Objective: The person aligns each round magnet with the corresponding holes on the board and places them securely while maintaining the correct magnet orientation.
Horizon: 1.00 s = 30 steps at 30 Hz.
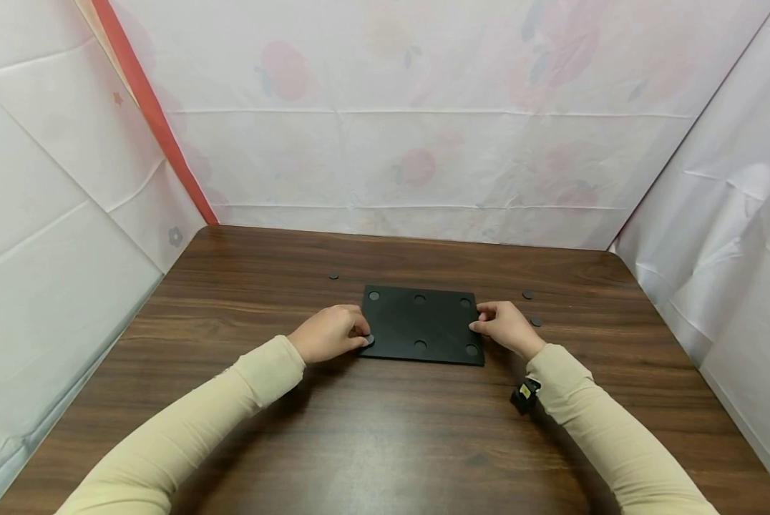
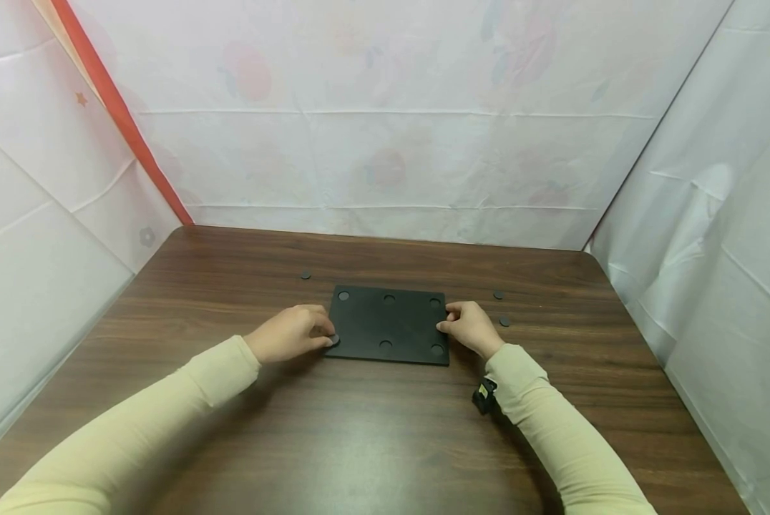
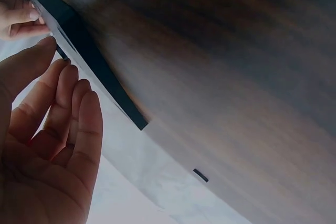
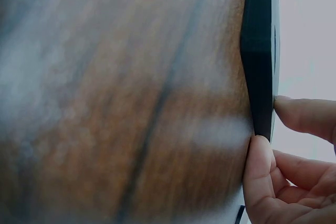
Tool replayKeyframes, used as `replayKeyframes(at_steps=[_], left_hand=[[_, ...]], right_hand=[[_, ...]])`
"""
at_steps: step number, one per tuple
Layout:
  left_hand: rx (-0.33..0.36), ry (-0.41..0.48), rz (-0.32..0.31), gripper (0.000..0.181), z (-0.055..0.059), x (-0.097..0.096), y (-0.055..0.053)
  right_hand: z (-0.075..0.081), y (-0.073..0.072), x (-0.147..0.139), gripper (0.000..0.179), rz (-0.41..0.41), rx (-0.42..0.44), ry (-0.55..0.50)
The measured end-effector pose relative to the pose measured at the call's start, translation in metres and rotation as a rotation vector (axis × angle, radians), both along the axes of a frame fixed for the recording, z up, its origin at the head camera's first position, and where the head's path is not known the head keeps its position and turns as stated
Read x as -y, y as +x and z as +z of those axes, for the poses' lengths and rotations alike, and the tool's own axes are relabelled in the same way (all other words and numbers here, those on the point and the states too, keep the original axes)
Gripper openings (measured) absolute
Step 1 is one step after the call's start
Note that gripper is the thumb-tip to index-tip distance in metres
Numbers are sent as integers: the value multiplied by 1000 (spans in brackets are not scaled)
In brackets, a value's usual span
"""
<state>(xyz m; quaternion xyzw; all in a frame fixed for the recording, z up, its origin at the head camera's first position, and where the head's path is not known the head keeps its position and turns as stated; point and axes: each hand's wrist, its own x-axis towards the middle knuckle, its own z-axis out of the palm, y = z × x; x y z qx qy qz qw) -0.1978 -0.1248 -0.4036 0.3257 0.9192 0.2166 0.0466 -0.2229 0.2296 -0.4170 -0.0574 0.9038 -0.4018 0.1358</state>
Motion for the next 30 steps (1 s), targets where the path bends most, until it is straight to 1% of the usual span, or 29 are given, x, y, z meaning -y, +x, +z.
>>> replayKeyframes(at_steps=[6,12,22,30], left_hand=[[-4,-7,-15,11,-3,0,0],[-9,-14,-15,11,-5,0,0],[4,-23,-19,12,-4,-2,-1],[1,-11,-21,11,-5,-2,-2]], right_hand=[[0,0,0,54,0,7,-9],[1,0,0,53,0,2,-9],[-1,0,-1,53,1,1,-14],[-1,0,-1,53,-1,4,-15]])
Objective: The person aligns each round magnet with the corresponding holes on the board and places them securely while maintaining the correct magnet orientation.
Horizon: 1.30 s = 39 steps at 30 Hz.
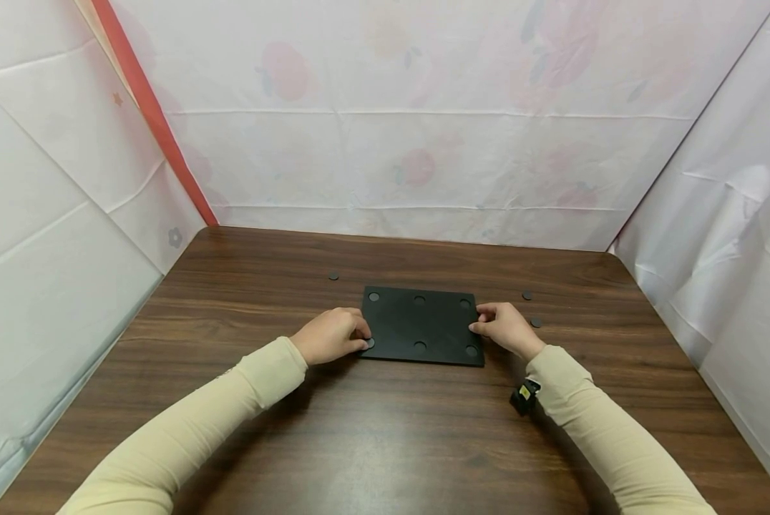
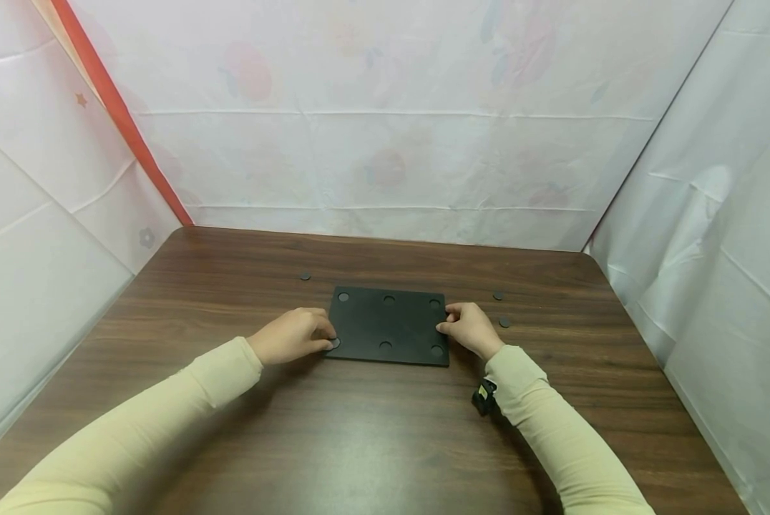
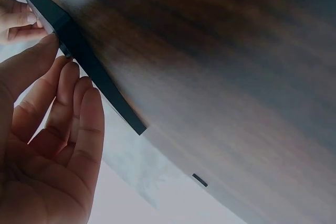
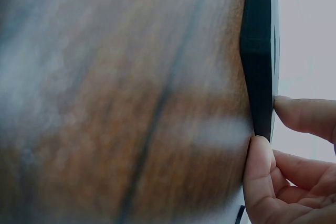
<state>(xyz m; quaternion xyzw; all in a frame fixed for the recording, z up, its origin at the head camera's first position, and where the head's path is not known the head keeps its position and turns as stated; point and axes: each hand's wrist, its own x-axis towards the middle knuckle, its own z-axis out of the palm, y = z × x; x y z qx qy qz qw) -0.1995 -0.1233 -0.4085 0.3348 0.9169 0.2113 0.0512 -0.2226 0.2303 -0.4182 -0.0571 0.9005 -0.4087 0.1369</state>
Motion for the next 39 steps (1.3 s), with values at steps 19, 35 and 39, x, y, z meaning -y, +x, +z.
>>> replayKeyframes(at_steps=[19,35,39], left_hand=[[-1,-5,13,12,0,-1,-1],[3,-17,8,13,2,0,-2],[5,-15,2,14,2,0,-2]], right_hand=[[-1,-1,0,54,5,-3,15],[1,0,0,54,5,-1,17],[1,0,0,54,5,-4,20]])
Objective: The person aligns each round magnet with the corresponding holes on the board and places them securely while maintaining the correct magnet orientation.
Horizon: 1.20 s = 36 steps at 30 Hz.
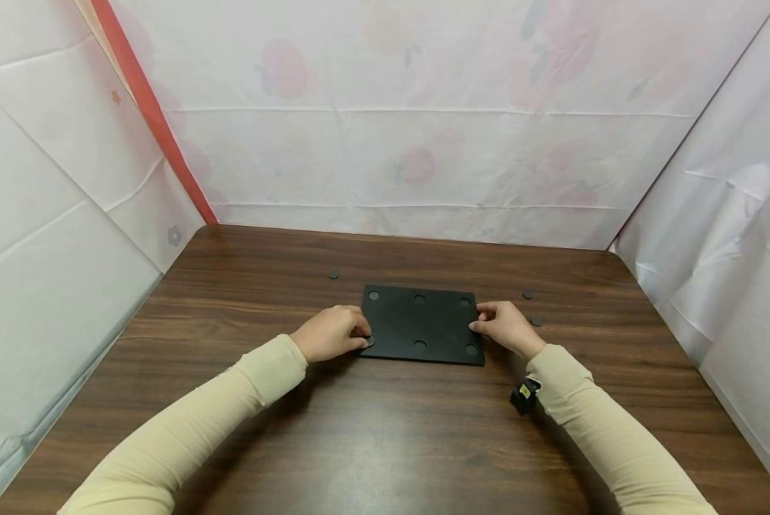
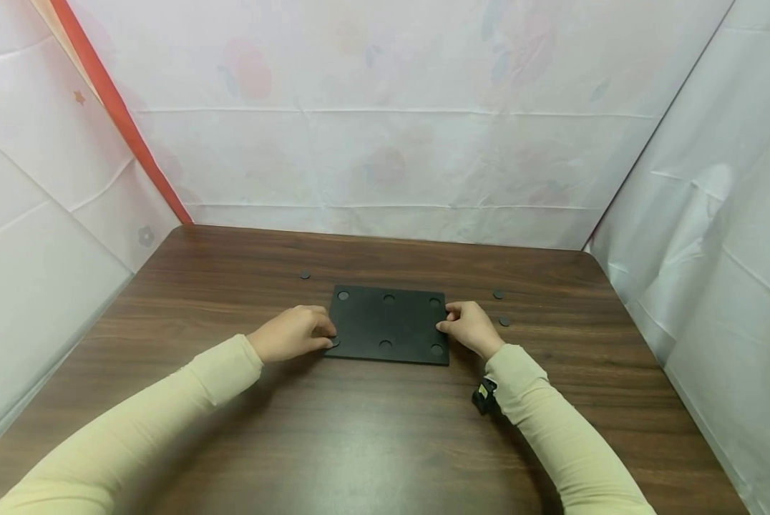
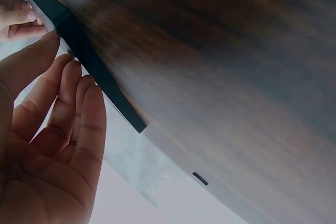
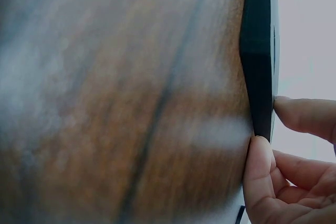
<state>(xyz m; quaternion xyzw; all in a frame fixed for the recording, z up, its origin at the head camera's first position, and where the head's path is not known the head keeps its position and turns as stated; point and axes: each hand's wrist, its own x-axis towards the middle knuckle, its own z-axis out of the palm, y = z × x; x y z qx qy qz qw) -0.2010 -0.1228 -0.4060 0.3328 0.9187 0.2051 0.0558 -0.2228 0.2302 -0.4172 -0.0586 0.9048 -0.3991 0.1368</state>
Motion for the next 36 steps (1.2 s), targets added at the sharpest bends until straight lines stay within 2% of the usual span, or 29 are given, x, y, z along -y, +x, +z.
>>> replayKeyframes(at_steps=[18,24,29,36], left_hand=[[21,2,9,14,2,-1,0],[39,2,13,17,-1,1,-2],[55,41,29,21,1,4,-5],[35,97,49,26,6,9,-10]], right_hand=[[0,0,0,54,-3,0,-4],[0,0,1,54,-4,2,-8],[0,0,1,53,-4,3,-9],[0,0,1,53,-1,1,-13]])
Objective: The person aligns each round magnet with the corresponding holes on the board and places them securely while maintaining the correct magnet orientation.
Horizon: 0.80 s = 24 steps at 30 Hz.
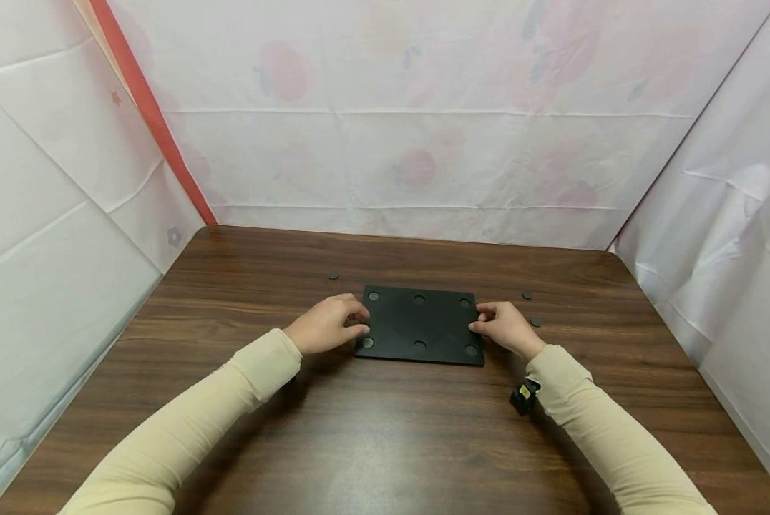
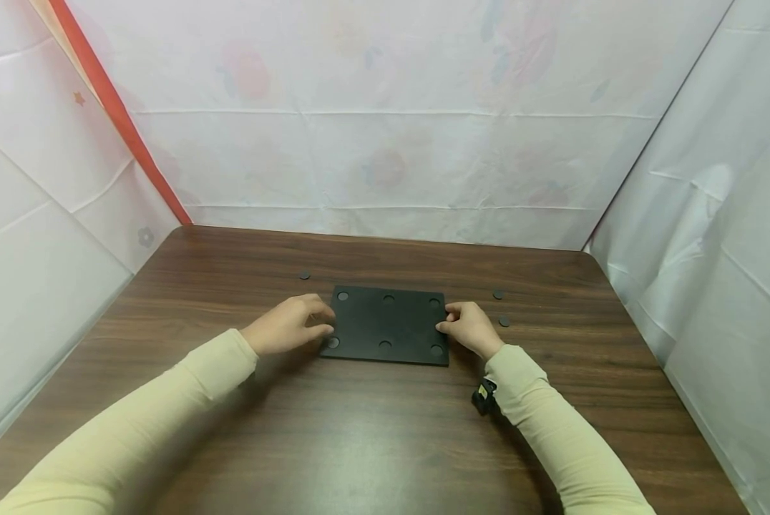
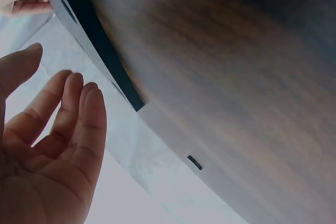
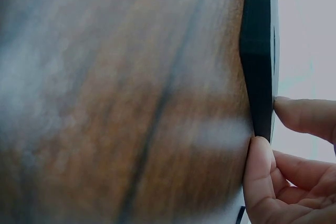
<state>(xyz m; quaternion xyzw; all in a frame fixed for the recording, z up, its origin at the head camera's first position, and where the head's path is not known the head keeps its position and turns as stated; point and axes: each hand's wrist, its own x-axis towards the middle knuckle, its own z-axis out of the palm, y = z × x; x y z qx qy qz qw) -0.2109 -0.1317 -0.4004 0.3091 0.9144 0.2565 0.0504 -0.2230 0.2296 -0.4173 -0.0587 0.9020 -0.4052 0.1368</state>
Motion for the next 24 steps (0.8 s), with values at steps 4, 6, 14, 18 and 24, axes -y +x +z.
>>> replayKeyframes(at_steps=[4,6,14,18,24], left_hand=[[5,20,36,33,2,2,-3],[8,29,47,35,3,3,-4],[-17,49,119,35,10,7,-13],[-31,69,177,36,12,10,-22],[-14,110,264,40,13,18,-35]], right_hand=[[0,0,0,53,-1,-1,1],[-1,0,0,53,-1,0,1],[-1,0,0,53,-4,-2,1],[-1,0,0,53,-3,-2,1],[-1,0,0,53,-4,-4,5]])
